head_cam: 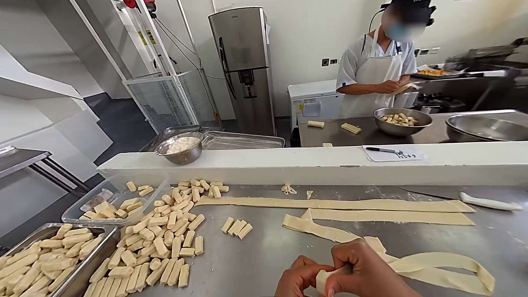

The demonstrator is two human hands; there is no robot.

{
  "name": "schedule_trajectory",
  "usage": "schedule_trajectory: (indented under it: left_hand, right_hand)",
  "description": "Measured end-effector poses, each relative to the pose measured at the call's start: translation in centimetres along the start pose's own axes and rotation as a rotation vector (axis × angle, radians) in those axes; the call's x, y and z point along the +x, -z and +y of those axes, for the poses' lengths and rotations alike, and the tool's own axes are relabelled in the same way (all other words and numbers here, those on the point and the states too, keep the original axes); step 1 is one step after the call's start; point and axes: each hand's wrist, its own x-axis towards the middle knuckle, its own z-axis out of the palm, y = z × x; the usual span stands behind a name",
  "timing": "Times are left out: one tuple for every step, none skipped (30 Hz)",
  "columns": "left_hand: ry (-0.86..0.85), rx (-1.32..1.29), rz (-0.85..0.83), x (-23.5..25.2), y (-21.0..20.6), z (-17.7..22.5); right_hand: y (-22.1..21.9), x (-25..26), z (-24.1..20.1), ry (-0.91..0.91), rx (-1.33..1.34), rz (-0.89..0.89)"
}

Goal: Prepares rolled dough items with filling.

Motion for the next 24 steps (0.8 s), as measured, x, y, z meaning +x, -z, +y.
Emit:
schedule_trajectory:
  left_hand:
    - [-0.003, 0.005, 0.011, 0.0, -0.1, 0.1]
    - [-0.007, -0.012, 0.026, -0.1, -0.1, 0.3]
    - [-0.007, -0.044, 0.057, -0.2, -0.1, 0.5]
    - [0.0, -0.063, 0.087, -0.3, -0.1, 0.7]
    - [0.013, -0.06, 0.115, -0.4, -0.2, 0.8]
    - [0.018, -0.045, 0.131, -0.5, -0.2, 0.9]
    - [0.009, -0.023, 0.126, -0.5, -0.3, 0.7]
    - [-0.011, -0.002, 0.098, -0.6, -0.2, 0.5]
    - [-0.018, -0.001, 0.058, -0.6, -0.2, 0.3]
    - [-0.003, -0.028, 0.035, -0.6, -0.1, 0.2]
    - [0.021, -0.086, 0.04, -0.6, -0.2, 0.1]
    - [0.051, -0.157, 0.057, -0.7, -0.2, 0.2]
    - [0.076, -0.219, 0.094, -0.8, -0.2, 0.3]
    - [0.09, -0.257, 0.154, -0.8, -0.2, 0.5]
    - [0.101, -0.269, 0.21, -0.7, -0.2, 0.7]
    - [0.118, -0.289, 0.251, -0.6, -0.2, 0.9]
    - [0.14, -0.327, 0.269, -0.6, -0.3, 0.9]
    - [0.154, -0.374, 0.256, -0.6, -0.3, 0.9]
    - [0.157, -0.416, 0.216, -0.6, -0.4, 0.7]
    - [0.152, -0.449, 0.165, -0.7, -0.3, 0.5]
    - [0.15, -0.469, 0.133, -0.7, -0.2, 0.4]
    - [0.155, -0.475, 0.137, -0.8, -0.2, 0.4]
    - [0.156, -0.462, 0.156, -0.8, -0.1, 0.5]
    - [0.152, -0.441, 0.184, -0.9, -0.1, 0.6]
  right_hand:
    - [-0.1, 0.1, -0.1, 0.008, 0.003, -0.018]
    - [0.1, 0.1, 0.0, 0.014, 0.028, -0.039]
    - [0.4, 0.1, 0.2, 0.016, 0.067, -0.069]
    - [0.8, 0.1, 0.5, 0.011, 0.098, -0.102]
    - [1.2, 0.0, 0.7, -0.014, 0.103, -0.124]
    - [1.3, 0.0, 0.6, -0.053, 0.082, -0.127]
    - [1.2, 0.0, 0.4, -0.091, 0.047, -0.111]
    - [0.9, 0.0, 0.1, -0.12, 0.009, -0.089]
    - [0.6, 0.1, -0.2, -0.138, -0.018, -0.077]
    - [0.4, 0.1, -0.5, -0.152, -0.024, -0.083]
    - [0.2, 0.1, -0.7, -0.165, -0.007, -0.102]
    - [0.2, 0.1, -0.6, -0.176, 0.033, -0.128]
    - [0.3, 0.1, -0.4, -0.197, 0.093, -0.165]
    - [0.5, 0.1, -0.1, -0.224, 0.149, -0.205]
    - [0.7, 0.1, 0.2, -0.26, 0.186, -0.229]
    - [0.7, 0.2, 0.2, -0.294, 0.195, -0.234]
    - [0.5, 0.3, 0.1, -0.33, 0.175, -0.226]
    - [0.2, 0.5, -0.1, -0.356, 0.136, -0.208]
    - [-0.1, 0.6, -0.3, -0.367, 0.092, -0.184]
    - [-0.4, 0.7, -0.4, -0.362, 0.06, -0.162]
    - [-0.6, 0.8, -0.6, -0.352, 0.045, -0.155]
    - [-0.6, 0.8, -0.7, -0.342, 0.049, -0.165]
    - [-0.6, 0.8, -0.7, -0.329, 0.082, -0.187]
    - [-0.4, 0.8, -0.5, -0.313, 0.137, -0.226]
